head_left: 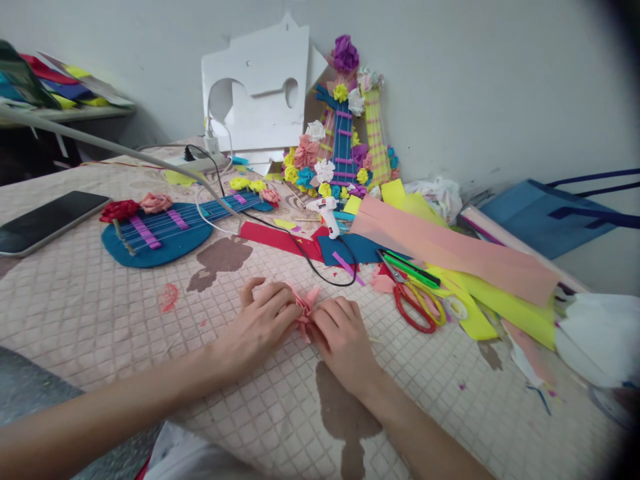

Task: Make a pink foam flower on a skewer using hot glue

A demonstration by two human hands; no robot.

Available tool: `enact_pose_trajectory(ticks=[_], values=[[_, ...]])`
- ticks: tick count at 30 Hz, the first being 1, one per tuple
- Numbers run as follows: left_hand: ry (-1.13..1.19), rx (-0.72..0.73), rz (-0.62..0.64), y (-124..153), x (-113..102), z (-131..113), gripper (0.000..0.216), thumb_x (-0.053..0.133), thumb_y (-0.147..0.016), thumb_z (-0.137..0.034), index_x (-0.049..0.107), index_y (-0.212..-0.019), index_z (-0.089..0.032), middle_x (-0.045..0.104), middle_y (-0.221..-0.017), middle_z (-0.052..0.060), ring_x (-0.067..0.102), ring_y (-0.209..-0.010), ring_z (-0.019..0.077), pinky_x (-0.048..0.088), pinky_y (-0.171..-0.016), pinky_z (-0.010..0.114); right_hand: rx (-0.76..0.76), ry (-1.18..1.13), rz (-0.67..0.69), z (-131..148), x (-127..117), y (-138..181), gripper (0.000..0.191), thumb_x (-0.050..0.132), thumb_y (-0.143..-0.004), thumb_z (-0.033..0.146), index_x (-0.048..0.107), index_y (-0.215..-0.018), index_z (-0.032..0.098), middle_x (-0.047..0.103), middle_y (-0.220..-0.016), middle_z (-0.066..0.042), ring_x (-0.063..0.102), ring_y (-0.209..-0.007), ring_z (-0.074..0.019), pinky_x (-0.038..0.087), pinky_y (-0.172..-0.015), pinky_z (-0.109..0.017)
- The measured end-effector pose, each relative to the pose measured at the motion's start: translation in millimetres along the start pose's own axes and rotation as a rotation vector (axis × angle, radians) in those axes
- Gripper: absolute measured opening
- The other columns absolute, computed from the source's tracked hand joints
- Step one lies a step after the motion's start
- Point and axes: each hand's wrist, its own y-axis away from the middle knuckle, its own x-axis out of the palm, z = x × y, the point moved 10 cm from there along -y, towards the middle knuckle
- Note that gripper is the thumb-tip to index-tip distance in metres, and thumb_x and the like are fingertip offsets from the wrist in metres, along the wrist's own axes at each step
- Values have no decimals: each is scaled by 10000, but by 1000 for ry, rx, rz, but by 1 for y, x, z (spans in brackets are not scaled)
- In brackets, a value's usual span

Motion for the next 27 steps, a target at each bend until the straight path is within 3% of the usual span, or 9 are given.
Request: enact_pose_trajectory(ticks=[10, 18, 21, 27], values=[[-75, 42, 38, 0, 10, -1, 247, 361, -951, -118, 556, -812, -181, 591, -867, 13, 493, -977, 185, 154, -1033, 460, -18, 53, 32, 5, 7, -2, 99, 498, -902, 156, 554, -824, 176, 605, -851, -33, 480, -838, -200, 318, -768, -383], [0, 6, -2, 2, 5, 5, 222, 384, -963, -162, 548, -818, -194, 590, -842, -7, 498, -995, 169, 133, -1023, 442, 108, -221, -54, -8, -13, 5, 73, 507, -912, 231, 563, -891, 188, 572, -895, -47, 499, -861, -195, 391, -745, -332], [11, 5, -16, 2, 3, 4, 199, 400, -964, -194, 549, -833, -197, 593, -842, -6, 497, -1000, 175, 136, -1023, 441, 117, -267, -82, -2, -20, 4, 162, 459, -929, 225, 552, -802, 185, 564, -814, -35, 495, -822, -181, 397, -734, -324], [40, 16, -20, 1, 1, -1, 182, 430, -952, -217, 562, -826, -200, 601, -848, -5, 495, -993, 178, 147, -1021, 444, 157, -180, -39, 6, -5, -1, 188, 517, -864, 248, 528, -691, 176, 550, -723, -37, 492, -759, -187, 403, -669, -322]])
